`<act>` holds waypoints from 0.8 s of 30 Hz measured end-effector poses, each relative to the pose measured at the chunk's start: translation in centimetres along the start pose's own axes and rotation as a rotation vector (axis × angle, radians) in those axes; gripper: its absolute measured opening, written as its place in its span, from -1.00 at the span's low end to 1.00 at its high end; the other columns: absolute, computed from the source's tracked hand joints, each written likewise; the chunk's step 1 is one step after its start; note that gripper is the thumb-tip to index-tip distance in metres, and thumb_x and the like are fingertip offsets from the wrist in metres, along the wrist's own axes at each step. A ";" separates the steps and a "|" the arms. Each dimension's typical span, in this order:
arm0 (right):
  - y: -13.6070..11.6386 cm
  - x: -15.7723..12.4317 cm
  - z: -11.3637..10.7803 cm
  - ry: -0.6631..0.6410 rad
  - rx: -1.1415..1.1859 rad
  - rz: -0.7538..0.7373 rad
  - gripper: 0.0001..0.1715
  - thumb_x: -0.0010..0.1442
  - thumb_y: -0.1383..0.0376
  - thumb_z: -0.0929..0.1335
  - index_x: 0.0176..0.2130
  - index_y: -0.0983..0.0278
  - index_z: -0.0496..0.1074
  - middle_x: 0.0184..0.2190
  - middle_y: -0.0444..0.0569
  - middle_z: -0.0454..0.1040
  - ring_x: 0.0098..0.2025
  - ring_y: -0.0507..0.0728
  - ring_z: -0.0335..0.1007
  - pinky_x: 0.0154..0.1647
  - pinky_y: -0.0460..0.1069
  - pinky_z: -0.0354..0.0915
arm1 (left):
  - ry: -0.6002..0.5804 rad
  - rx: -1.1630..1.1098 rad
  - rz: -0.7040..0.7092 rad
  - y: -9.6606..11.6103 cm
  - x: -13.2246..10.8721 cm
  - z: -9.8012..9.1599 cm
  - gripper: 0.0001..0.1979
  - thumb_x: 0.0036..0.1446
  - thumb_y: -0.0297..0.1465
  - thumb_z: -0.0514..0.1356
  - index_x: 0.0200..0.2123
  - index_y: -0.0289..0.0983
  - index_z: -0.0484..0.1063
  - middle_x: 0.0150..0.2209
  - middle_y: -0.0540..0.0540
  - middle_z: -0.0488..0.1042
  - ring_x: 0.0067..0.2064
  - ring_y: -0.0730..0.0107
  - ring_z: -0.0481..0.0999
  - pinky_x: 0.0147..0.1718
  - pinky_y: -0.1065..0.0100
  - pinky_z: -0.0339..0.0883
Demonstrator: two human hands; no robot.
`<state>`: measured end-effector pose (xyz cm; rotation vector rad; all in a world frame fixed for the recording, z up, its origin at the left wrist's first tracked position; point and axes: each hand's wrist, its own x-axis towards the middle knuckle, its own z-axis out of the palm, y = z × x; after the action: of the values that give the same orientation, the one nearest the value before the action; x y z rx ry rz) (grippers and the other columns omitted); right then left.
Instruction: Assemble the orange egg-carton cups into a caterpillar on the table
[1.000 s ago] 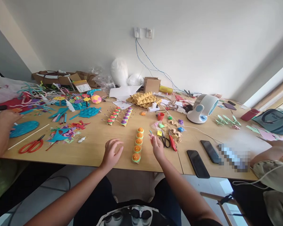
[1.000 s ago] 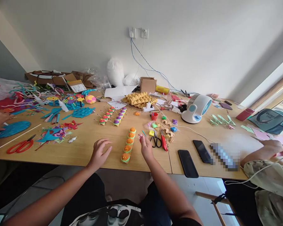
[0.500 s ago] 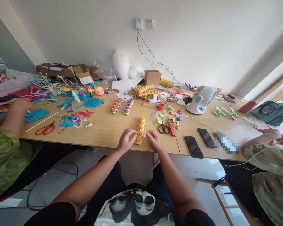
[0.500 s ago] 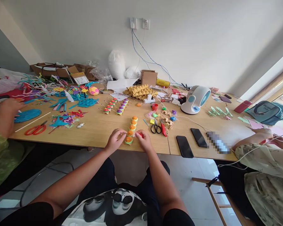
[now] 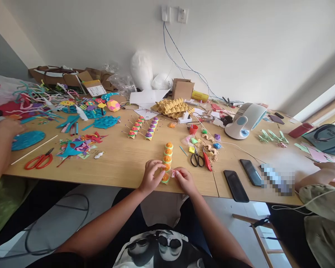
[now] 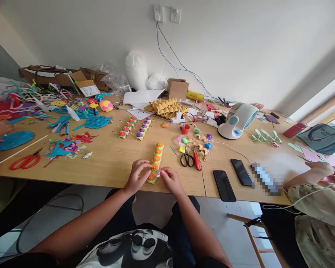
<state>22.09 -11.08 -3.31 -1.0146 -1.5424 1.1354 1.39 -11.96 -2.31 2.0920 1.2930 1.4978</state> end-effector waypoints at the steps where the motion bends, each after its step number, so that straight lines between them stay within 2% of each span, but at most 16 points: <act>1: 0.0 0.0 0.0 -0.011 -0.006 -0.004 -0.64 0.31 0.01 0.36 -0.23 0.23 0.55 -0.27 -0.01 0.60 -0.22 0.13 0.50 -0.13 0.01 0.37 | -0.005 -0.006 0.001 0.1 0.0 -0.1 -0.86 0.28 -0.40 0.20 -0.10 -0.15 0.50 -0.03 -0.11 0.43 0.11 0.17 0.38 0.16 0.08 0.24; 7: -0.6 -0.5 0.0 -0.045 -0.118 -0.057 -0.65 0.36 0.06 0.33 -0.17 0.26 0.55 -0.27 0.02 0.60 -0.24 0.13 0.51 -0.16 0.01 0.38 | 0.001 -0.001 -0.021 0.1 -0.3 -0.3 -0.91 0.29 -0.38 0.21 -0.16 -0.16 0.51 0.01 -0.13 0.41 0.13 0.16 0.35 0.17 0.05 0.24; 13: -1.6 -0.9 0.0 -0.086 -0.256 -0.179 -0.71 0.39 0.14 0.31 -0.01 0.21 0.49 -0.17 0.02 0.57 -0.15 0.15 0.48 -0.08 0.05 0.36 | -0.014 0.036 0.069 0.6 -0.2 -0.4 -0.97 0.21 -0.38 0.29 -0.31 -0.15 0.53 0.00 -0.11 0.41 0.16 0.11 0.32 0.22 -0.03 0.21; 18: -1.9 -0.9 0.1 -0.061 -0.378 -0.205 -0.64 0.38 0.15 0.32 0.11 0.19 0.45 -0.18 0.04 0.53 -0.16 0.18 0.43 -0.10 0.09 0.35 | -0.031 0.060 0.116 0.7 0.1 -0.1 -0.96 0.20 -0.38 0.33 -0.25 -0.13 0.57 0.00 -0.10 0.42 0.19 0.11 0.29 0.22 -0.03 0.25; 24: -1.9 -0.7 0.2 -0.030 -0.336 -0.235 -0.67 0.37 0.20 0.34 0.09 0.19 0.47 -0.11 0.07 0.51 -0.07 0.18 0.43 -0.03 0.10 0.37 | -0.016 0.082 0.109 0.0 0.2 0.3 -0.89 0.21 -0.34 0.34 -0.17 -0.09 0.60 -0.01 -0.10 0.45 0.18 0.11 0.30 0.23 -0.03 0.26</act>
<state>21.88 -12.21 -1.67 -1.0033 -1.8636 0.7469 1.70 -11.71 -2.31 2.2550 1.2738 1.4914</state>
